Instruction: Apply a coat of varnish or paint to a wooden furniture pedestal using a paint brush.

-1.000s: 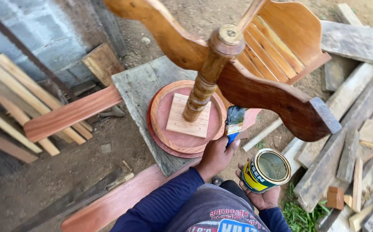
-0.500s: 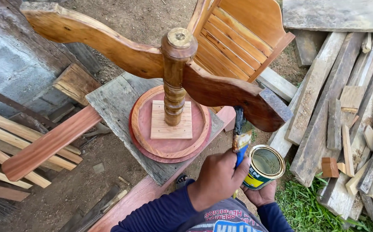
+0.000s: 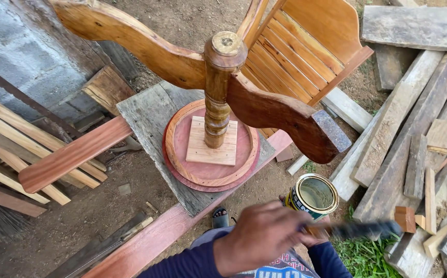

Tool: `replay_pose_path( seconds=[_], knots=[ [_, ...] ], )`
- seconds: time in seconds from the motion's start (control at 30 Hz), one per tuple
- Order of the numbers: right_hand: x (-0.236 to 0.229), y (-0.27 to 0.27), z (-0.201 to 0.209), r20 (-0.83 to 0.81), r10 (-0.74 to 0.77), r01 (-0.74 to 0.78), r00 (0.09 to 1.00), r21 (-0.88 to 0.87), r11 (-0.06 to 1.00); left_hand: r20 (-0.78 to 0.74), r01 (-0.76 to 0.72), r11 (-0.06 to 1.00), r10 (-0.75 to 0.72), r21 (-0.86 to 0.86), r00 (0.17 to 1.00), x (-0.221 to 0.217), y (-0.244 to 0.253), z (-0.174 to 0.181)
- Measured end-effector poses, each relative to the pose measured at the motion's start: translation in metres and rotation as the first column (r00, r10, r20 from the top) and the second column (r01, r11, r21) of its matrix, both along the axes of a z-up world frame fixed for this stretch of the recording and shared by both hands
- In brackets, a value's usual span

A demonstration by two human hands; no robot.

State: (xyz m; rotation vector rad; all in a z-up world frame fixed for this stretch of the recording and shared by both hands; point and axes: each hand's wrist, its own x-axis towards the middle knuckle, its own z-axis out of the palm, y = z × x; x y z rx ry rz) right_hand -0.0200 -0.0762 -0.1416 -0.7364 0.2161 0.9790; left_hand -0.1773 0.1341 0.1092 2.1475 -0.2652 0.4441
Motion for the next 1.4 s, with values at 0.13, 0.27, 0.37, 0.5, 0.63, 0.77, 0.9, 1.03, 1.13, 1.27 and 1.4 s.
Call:
replay_pose_path(
  seconds=[0.13,0.27,0.37,0.5,0.63,0.77,0.9,1.03,1.13,1.27,1.4],
  knots=[
    [0.011,0.005,-0.01,-0.07,-0.023,0.02,0.997,-0.032,0.999,-0.027,-0.265,0.957,0.264,-0.12,0.964,-0.012,0.033,0.001],
    [0.005,0.01,-0.008,-0.123,0.036,-0.032,0.992,0.029,0.999,0.05,-0.382,0.924,0.38,0.023,0.924,-0.016,0.069,0.031],
    [-0.002,0.017,-0.002,-0.136,0.069,-0.053,0.988,0.117,0.992,0.18,-0.417,0.894,0.388,0.166,0.904,-0.015,0.083,0.062],
    [-0.008,0.017,-0.005,-0.115,0.095,-0.068,0.989,0.22,0.973,0.188,-0.459,0.829,0.42,0.319,0.888,-0.017,0.09,0.1],
    [-0.018,0.02,0.0,-0.09,0.089,-0.062,0.992,0.268,0.961,0.17,-0.491,0.779,0.463,0.391,0.87,-0.017,0.096,0.11],
    [-0.019,0.015,-0.003,-0.102,0.086,-0.058,0.991,0.248,0.967,0.152,-0.522,0.697,0.521,0.491,0.84,-0.014,0.105,0.104],
    [-0.017,0.015,0.004,-0.105,0.057,-0.042,0.993,0.138,0.989,0.144,-0.567,0.527,0.639,0.633,0.755,-0.012,0.113,0.09],
    [-0.014,0.013,0.002,-0.106,0.045,-0.03,0.993,0.141,0.99,0.229,-0.602,0.491,0.623,0.629,0.748,-0.017,0.102,0.089],
    [-0.014,0.013,0.001,-0.095,0.068,-0.047,0.993,0.212,0.976,0.135,-0.534,0.612,0.575,0.583,0.807,-0.025,0.084,0.1],
    [-0.013,0.012,-0.001,-0.093,0.061,-0.042,0.994,0.193,0.98,0.208,-0.523,0.753,0.481,0.399,0.851,-0.037,0.067,0.117],
    [-0.015,0.011,-0.005,-0.102,0.057,-0.033,0.993,0.225,0.974,0.211,-0.499,0.848,0.463,0.18,0.861,-0.037,0.063,0.07]
  ],
)
